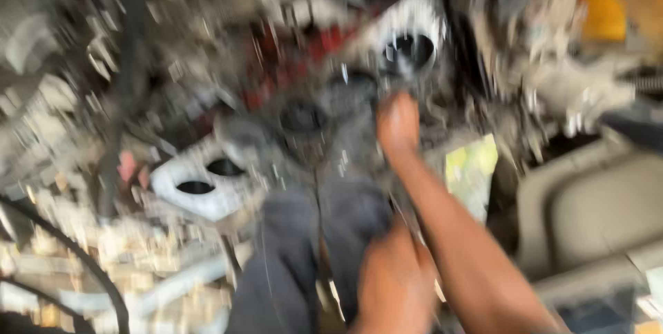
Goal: The person cleans the cylinders of an exposed engine block using a thin wire and pours liquid from a plastic bottle onto the engine parts.
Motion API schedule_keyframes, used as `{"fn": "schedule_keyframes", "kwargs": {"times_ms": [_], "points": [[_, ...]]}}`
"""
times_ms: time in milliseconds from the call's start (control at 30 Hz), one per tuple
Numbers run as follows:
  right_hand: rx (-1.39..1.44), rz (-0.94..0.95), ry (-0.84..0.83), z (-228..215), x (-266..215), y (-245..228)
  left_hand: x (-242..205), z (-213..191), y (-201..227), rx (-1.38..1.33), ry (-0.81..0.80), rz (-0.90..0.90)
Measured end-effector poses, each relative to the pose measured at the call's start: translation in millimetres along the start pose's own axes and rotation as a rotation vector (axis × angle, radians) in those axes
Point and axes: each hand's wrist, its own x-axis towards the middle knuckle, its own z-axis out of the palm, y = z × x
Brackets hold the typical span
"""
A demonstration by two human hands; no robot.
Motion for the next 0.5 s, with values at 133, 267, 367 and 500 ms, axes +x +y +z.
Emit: {"fn": "schedule_keyframes", "kwargs": {"times_ms": [133, 267, 367, 500], "points": [[0.225, 0.134, -0.021, -3.8, 15.1, -11.7, 7.9, -5.9, -2.1, -0.002, 0.214, 0.280], [0.039, 0.189, -0.081, -9.7, 5.1, -4.0, 2.7, 2.2, -9.9, 0.064, -0.046, 0.030], [0.020, 0.081, -0.082, 8.6, 27.9, -7.9, 12.5, -7.1, -12.2, 0.129, 0.068, 0.174], [0.094, 0.222, 0.071, 1.3, -1.1, 4.5, -8.4, 1.4, -16.3, 0.081, 0.107, 0.244]]}}
